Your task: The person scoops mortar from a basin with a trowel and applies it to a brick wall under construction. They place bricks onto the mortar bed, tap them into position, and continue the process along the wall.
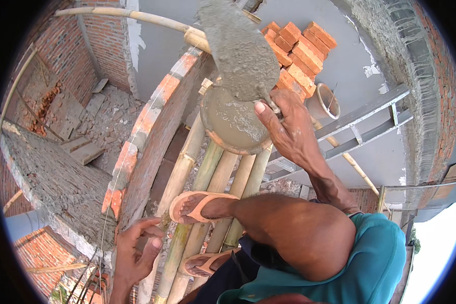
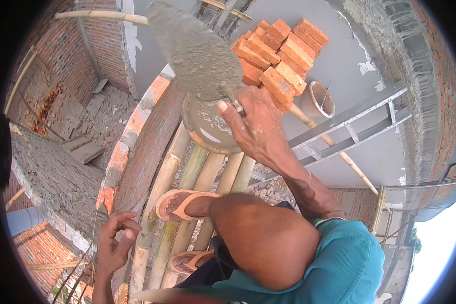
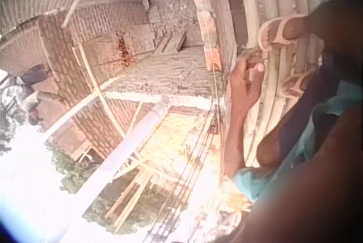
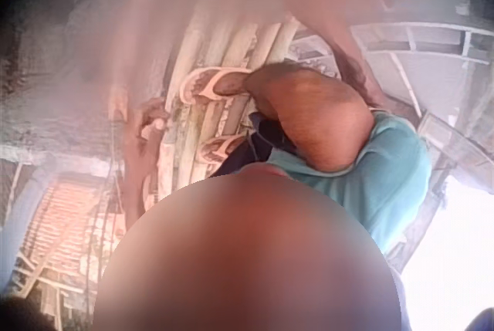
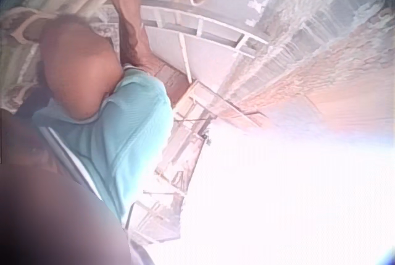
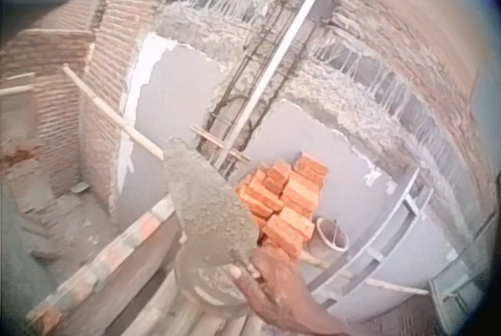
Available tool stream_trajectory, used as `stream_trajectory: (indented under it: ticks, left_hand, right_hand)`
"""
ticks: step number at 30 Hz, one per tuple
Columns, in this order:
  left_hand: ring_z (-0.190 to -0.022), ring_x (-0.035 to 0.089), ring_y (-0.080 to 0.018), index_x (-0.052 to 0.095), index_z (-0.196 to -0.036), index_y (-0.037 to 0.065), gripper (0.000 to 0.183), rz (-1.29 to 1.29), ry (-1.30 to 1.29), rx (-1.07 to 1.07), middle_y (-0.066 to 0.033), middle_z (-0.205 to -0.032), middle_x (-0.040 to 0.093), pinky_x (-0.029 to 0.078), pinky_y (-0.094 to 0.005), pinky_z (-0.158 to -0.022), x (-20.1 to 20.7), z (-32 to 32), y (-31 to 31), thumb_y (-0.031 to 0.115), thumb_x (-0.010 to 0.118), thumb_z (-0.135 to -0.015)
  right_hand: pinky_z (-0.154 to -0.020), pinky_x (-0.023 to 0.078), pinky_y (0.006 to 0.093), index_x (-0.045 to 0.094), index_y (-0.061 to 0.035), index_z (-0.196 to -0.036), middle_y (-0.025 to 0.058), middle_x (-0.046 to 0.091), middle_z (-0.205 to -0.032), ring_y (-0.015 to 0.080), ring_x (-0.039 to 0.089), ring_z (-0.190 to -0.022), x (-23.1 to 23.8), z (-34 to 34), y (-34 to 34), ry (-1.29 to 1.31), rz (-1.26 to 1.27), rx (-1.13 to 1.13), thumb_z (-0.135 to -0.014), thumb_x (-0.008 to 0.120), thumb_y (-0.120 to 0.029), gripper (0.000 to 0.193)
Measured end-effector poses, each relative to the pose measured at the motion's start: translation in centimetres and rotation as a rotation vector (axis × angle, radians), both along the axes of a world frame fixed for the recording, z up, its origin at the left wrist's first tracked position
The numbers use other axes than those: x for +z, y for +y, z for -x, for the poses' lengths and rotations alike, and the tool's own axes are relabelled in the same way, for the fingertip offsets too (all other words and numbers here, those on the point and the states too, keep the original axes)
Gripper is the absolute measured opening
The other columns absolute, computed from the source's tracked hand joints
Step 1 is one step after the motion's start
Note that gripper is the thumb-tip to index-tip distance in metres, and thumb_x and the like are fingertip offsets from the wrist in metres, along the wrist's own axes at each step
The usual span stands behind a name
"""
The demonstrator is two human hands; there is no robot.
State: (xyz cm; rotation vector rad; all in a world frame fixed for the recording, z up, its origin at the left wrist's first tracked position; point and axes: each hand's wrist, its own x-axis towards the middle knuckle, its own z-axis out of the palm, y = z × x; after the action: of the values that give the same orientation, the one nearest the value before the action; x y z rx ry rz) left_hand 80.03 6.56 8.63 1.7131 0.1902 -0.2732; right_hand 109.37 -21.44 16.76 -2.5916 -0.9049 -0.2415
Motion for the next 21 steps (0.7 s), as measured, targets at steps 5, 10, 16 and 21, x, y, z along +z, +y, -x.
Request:
stream_trajectory:
  ticks: [5, 10, 16, 21]
  left_hand:
    - [-0.132, 0.055, -0.0253, 0.049, -0.147, 0.0, 0.064, 0.456, -0.035, 0.141, -0.0181, -0.14, 0.059, 0.04, -0.0435, -0.115, -1.5, -21.5, -12.2, 0.052, 0.048, -0.11]
    - [-0.107, 0.056, -0.0147, 0.051, -0.142, 0.007, 0.055, 1.499, -0.093, 0.154, -0.0096, -0.14, 0.06, 0.044, -0.0343, -0.091, -4.7, -28.8, -18.4, 0.052, 0.042, -0.112]
    - [-0.107, 0.055, -0.0109, 0.047, -0.129, 0.012, 0.027, 1.734, -0.233, 0.193, -0.0009, -0.122, 0.059, 0.043, -0.031, -0.087, -2.1, -28.5, -18.1, 0.019, 0.059, -0.105]
    - [-0.116, 0.046, -0.0139, 0.042, -0.123, 0.003, 0.037, 1.628, -0.32, 0.254, -0.0043, -0.115, 0.045, 0.036, -0.0333, -0.106, 3.1, -24.5, -14.5, 0.013, 0.064, -0.095]
  right_hand:
    - [-0.08, 0.051, 0.0381, 0.066, 0.0001, -0.109, 0.0082, 0.066, -0.092, 0.0192, 0.064, -0.086, -1.9, -1.9, -2.4, 0.867, -0.847, -0.2, -0.109, 0.059, -0.039, 0.04]
    - [-0.078, 0.048, 0.032, 0.067, -0.0005, -0.105, 0.0053, 0.067, -0.091, 0.0143, 0.06, -0.085, -4.5, -2.3, -3.3, 0.967, -0.632, -0.149, -0.108, 0.061, -0.044, 0.044]
    - [-0.059, 0.038, 0.0243, 0.053, -0.0071, -0.089, 0.0023, 0.05, -0.088, 0.0091, 0.047, -0.069, -2.1, -3.3, 0.7, 0.856, -0.875, -0.085, -0.11, 0.056, -0.036, 0.036]
    - [-0.077, 0.042, 0.0296, 0.041, -0.0117, -0.084, 0.0011, 0.042, -0.087, 0.0119, 0.044, -0.078, 1.2, -1.4, 4.4, 0.954, -0.998, 0.079, -0.112, 0.047, -0.037, 0.039]
